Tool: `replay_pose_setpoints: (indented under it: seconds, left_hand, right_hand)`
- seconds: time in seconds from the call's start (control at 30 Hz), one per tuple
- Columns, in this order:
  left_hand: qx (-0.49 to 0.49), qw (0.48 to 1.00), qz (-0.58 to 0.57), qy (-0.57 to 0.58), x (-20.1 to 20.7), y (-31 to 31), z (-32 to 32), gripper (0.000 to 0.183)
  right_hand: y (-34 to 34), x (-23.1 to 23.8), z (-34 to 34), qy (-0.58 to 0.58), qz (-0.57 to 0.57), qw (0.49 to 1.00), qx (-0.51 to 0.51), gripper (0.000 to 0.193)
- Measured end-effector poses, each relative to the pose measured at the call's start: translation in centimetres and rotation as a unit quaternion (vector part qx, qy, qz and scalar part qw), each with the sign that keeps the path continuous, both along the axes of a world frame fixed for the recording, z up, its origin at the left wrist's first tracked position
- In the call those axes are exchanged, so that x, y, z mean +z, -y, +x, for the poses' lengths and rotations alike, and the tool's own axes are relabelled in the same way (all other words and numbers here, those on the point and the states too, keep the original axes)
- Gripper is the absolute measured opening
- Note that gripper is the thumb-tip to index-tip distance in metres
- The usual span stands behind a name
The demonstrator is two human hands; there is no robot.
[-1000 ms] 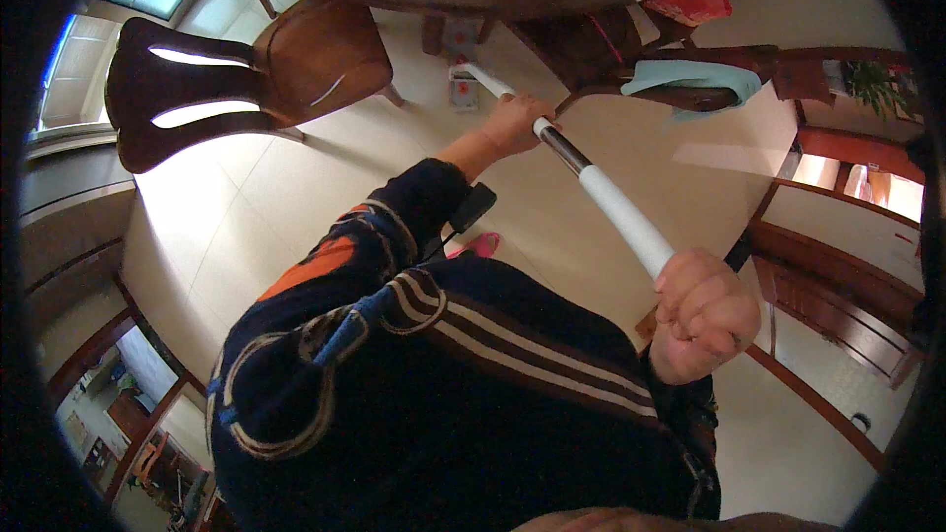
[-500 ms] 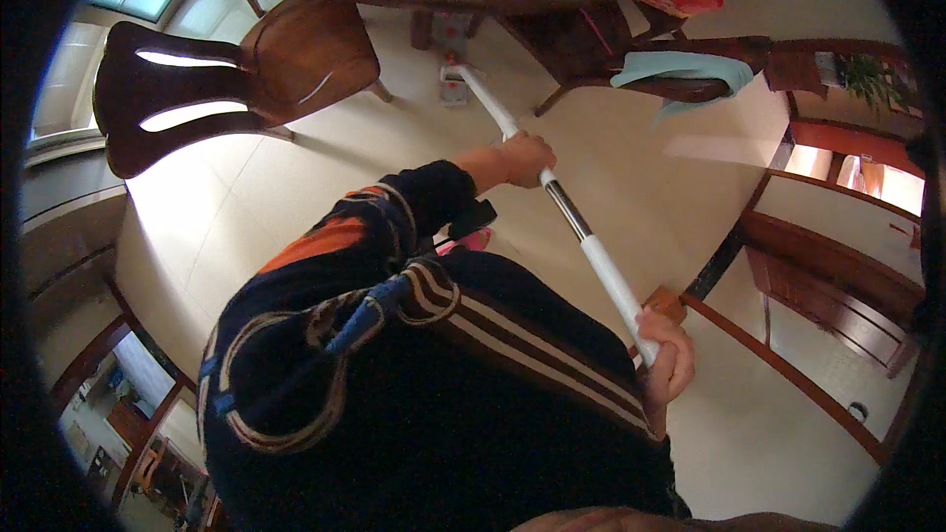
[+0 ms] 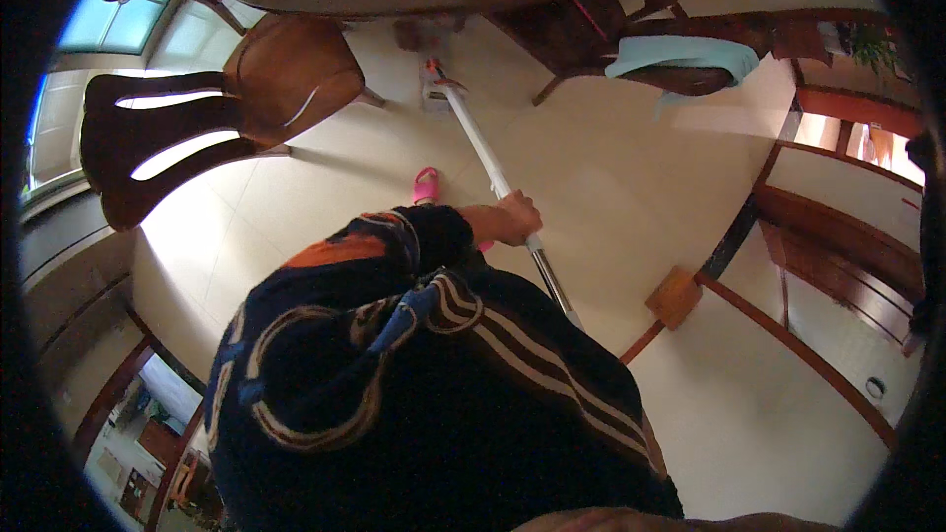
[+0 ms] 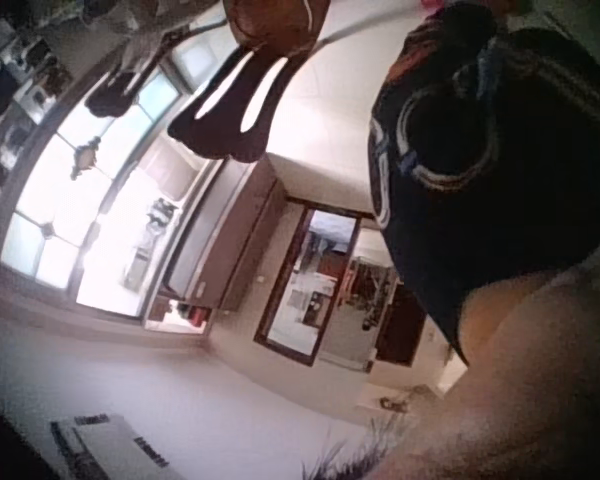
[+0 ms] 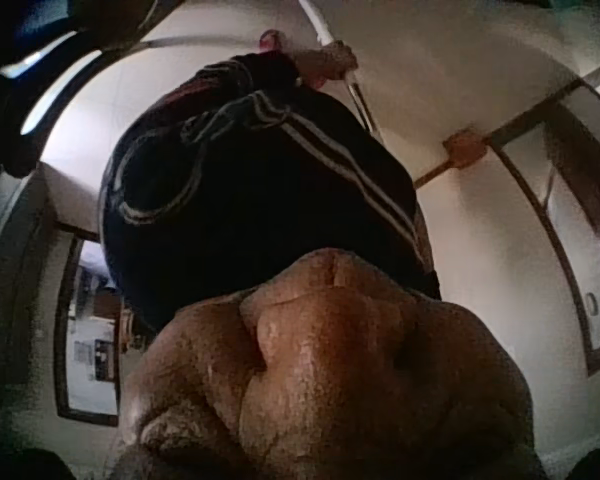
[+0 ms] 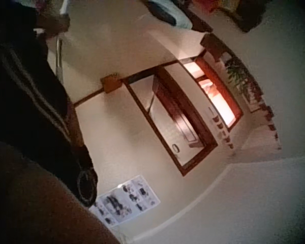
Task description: The person vacuums a tiled floor around a dining table and chairs using a corded stick vacuum. They move chairs to reach under the table and continue vacuuming the open floor area.
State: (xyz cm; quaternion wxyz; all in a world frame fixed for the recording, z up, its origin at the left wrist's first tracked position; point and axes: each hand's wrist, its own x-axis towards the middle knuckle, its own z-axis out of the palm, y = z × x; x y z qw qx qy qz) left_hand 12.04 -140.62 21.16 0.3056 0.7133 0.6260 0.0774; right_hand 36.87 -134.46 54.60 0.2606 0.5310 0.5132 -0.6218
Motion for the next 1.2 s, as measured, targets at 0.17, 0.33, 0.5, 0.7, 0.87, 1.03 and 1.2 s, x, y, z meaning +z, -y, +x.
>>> replay_pose_setpoints:
  seconds: [0.17, 0.33, 0.5, 0.7, 0.87, 1.03, 1.2]
  left_hand:
    - [0.019, 0.998, 0.052, -0.037, -3.1, -0.6, -5.2, 0.016]
    - [0.043, 0.993, 0.008, -0.109, -3.5, -0.6, -5.9, 0.016]
    - [0.036, 0.999, 0.007, -0.005, -1.0, 0.6, 1.3, 0.012]
    - [0.075, 0.992, 0.002, -0.099, -3.8, -2.7, -7.2, 0.017]
    - [0.093, 0.992, 0.029, -0.082, -3.0, -1.4, -4.8, 0.016]
    - [0.069, 0.996, 0.049, -0.022, -2.4, -0.4, -1.5, 0.016]
    - [0.156, 0.983, 0.059, -0.072, -4.0, -2.0, -9.3, 0.016]
  right_hand:
    - [-1.2, -4.2, -1.4, -0.027, -0.013, 0.999, 0.027, 0.059]
    - [-1.5, -7.2, -1.9, -0.054, -0.024, 0.997, 0.043, 0.063]
    - [-0.5, -4.8, 0.5, -0.035, -0.041, 0.998, 0.03, 0.067]
    - [-1.0, -7.5, -1.7, -0.054, -0.036, 0.997, 0.051, 0.072]
    - [-1.2, -7.4, -1.5, -0.049, -0.042, 0.996, 0.059, 0.073]
    - [-0.9, -4.6, -0.8, -0.03, -0.047, 0.997, 0.05, 0.073]
    - [-1.9, -7.7, -4.0, -0.048, -0.034, 0.995, 0.078, 0.073]
